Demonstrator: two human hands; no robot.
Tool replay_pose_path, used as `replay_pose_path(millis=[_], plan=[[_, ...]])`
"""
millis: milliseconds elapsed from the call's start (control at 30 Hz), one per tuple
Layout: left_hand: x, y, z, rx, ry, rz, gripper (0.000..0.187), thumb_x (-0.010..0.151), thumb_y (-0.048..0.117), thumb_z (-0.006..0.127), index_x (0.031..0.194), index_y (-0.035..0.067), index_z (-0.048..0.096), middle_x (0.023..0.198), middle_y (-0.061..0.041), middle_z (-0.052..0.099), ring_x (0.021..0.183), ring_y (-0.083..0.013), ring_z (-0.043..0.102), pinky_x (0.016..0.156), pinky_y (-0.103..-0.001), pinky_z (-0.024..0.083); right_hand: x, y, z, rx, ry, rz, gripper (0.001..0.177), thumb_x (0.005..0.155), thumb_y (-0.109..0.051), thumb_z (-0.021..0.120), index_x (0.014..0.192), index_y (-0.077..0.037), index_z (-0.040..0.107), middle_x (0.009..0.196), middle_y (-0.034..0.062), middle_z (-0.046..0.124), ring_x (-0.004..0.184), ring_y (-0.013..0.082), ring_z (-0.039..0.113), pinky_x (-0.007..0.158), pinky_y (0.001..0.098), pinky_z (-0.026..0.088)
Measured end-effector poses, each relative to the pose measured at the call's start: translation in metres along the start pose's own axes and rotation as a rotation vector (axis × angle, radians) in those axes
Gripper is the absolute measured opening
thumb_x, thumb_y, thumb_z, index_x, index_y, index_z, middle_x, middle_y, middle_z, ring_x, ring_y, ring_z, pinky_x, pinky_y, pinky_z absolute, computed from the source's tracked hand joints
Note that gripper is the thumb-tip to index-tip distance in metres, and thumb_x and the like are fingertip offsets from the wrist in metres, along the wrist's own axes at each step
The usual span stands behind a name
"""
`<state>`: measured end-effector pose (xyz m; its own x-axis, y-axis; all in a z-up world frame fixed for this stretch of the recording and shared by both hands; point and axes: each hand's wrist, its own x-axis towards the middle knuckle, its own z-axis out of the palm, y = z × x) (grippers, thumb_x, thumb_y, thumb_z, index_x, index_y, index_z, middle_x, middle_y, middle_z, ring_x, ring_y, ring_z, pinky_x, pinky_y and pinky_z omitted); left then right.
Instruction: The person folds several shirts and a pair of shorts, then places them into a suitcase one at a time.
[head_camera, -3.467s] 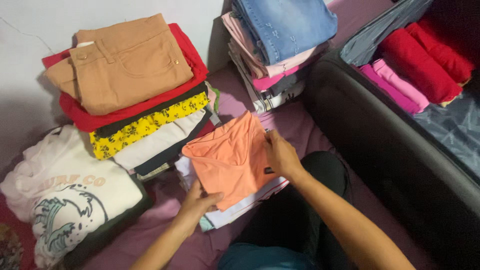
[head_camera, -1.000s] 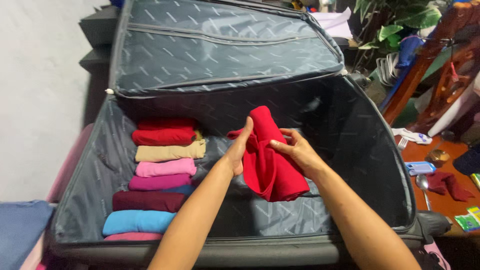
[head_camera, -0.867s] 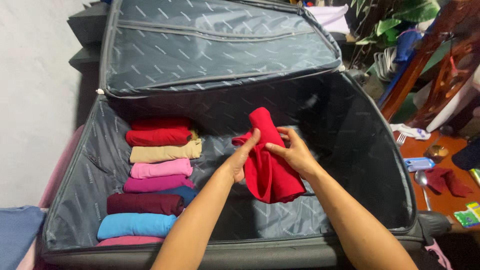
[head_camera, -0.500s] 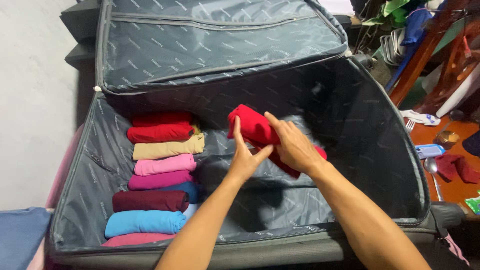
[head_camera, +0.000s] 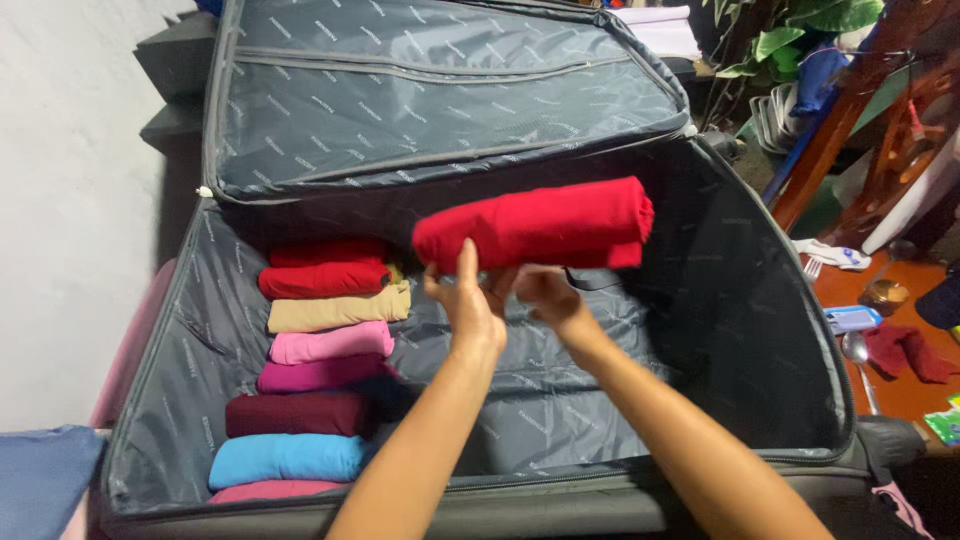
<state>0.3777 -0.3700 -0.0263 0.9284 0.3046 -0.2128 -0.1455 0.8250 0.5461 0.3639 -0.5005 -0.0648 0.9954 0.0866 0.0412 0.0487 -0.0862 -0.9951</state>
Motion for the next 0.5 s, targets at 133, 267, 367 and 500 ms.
replay_pose_path(millis=[133, 267, 367, 500], plan=[[-0.012, -0.012, -0.014, 0.259, -0.167, -0.210, 0.065, 0.085, 0.037, 0.074, 0.137, 0.022, 0.036, 0.124, -0.009, 0.058, 0.088, -0.0254, 0.070, 0.062, -0.039, 0.064, 0.018, 0.002, -0.015, 0.645, 0.182, -0.104, 0.046, 0.087, -0.042, 0.075, 0.125, -0.018, 0.064, 0.118, -0.0051, 0.070, 0.109, 0.0121, 0.066, 0.093, 0.0323, 0.054], [-0.013, 0.002, -0.027, 1.435, -0.315, 0.021, 0.053, 0.095, 0.053, 0.070, 0.125, 0.010, 0.060, 0.101, -0.021, 0.069, 0.078, -0.0307, 0.072, 0.062, -0.038, 0.055, 0.015, -0.008, -0.050, 0.420, 0.342, -0.240, 0.049, 0.093, -0.040, 0.077, 0.126, -0.005, 0.065, 0.117, 0.0042, 0.069, 0.105, 0.0184, 0.066, 0.094, 0.0356, 0.053], [-0.009, -0.002, -0.033, 1.550, -0.447, 0.346, 0.062, 0.095, 0.060, 0.068, 0.136, 0.015, 0.056, 0.104, -0.015, 0.070, 0.091, -0.0257, 0.072, 0.080, -0.040, 0.056, 0.015, -0.014, -0.060, 0.360, 0.272, 0.014, 0.051, 0.096, -0.048, 0.066, 0.125, -0.006, 0.065, 0.116, 0.0059, 0.071, 0.103, 0.0189, 0.067, 0.090, 0.0360, 0.054], [-0.006, -0.036, -0.042, 1.011, -0.653, 0.227, 0.093, 0.089, 0.052, 0.080, 0.154, 0.006, 0.032, 0.136, -0.020, 0.056, 0.123, -0.0271, 0.058, 0.099, -0.041, 0.050, 0.012, -0.002, -0.035, 0.006, 0.159, 0.187, 0.061, 0.100, -0.057, 0.048, 0.121, -0.005, 0.070, 0.109, 0.0103, 0.076, 0.098, 0.0209, 0.071, 0.086, 0.0361, 0.054]])
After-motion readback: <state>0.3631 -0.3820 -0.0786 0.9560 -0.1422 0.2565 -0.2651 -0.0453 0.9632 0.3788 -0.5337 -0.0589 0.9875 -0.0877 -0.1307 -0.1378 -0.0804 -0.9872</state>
